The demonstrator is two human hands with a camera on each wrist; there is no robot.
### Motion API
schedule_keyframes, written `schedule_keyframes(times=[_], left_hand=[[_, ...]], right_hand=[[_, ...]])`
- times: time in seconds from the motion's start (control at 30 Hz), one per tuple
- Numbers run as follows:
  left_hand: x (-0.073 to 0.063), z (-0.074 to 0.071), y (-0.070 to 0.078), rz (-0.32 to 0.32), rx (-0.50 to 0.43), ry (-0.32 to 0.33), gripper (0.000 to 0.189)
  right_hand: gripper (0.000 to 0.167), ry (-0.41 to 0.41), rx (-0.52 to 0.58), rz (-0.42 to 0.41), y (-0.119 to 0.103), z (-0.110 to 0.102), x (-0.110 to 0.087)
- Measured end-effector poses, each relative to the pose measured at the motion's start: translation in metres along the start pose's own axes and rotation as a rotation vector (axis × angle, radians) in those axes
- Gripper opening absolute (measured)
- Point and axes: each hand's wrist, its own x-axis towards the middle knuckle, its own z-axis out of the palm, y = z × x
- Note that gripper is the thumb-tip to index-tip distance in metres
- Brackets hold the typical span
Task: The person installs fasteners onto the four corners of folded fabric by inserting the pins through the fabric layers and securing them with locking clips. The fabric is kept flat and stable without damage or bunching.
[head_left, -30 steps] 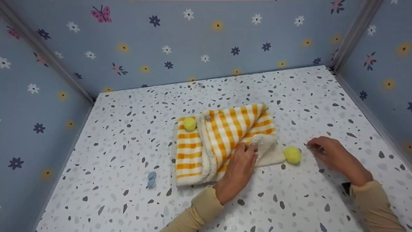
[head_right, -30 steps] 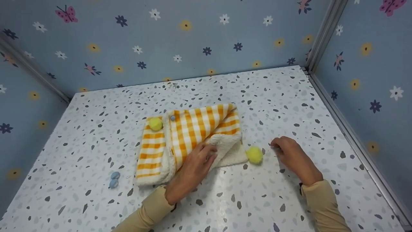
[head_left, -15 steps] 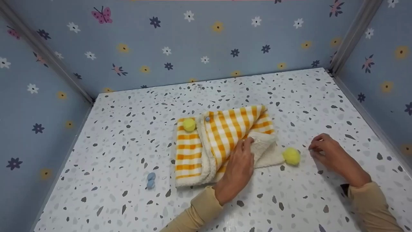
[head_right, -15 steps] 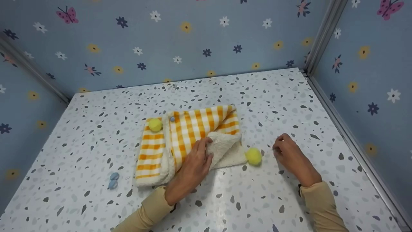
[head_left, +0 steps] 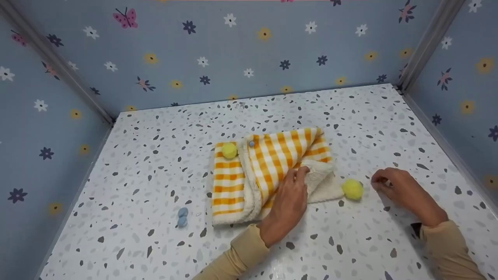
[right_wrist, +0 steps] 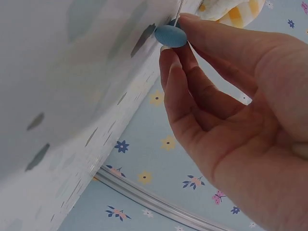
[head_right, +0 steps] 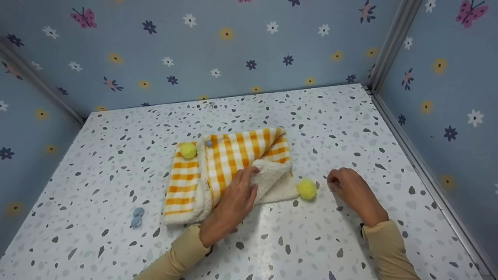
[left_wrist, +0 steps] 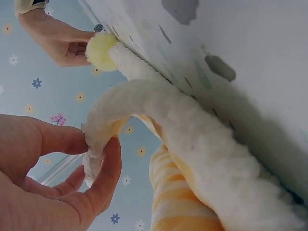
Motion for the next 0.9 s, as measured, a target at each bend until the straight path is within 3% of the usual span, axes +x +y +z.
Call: schedule_keyframes(times=[0.27,0.43,0.77,0.9], left_hand=[[0.000,0.001,-0.003,0.043,-0.018,0.004,0.026],[0.002,0.001,-0.004,0.054,-0.014,0.016,0.024],[0.003,0.000,-0.007,0.044,-0.050,0.018,0.020],[0.002,0.000,-0.007,0.041,-0.032,0.029,0.018]], right_hand=[[0.005,-0.019,0.027,0.030,-0.004,-0.001,0.003],[0.007,0.004,0.039,0.001,-0.009,-0.001,0.004],[0.012,0.141,0.003,-0.213,-0.025,0.002,0.016],[0.016,0.153,0.002,-0.287,-0.033,0.002,0.022]])
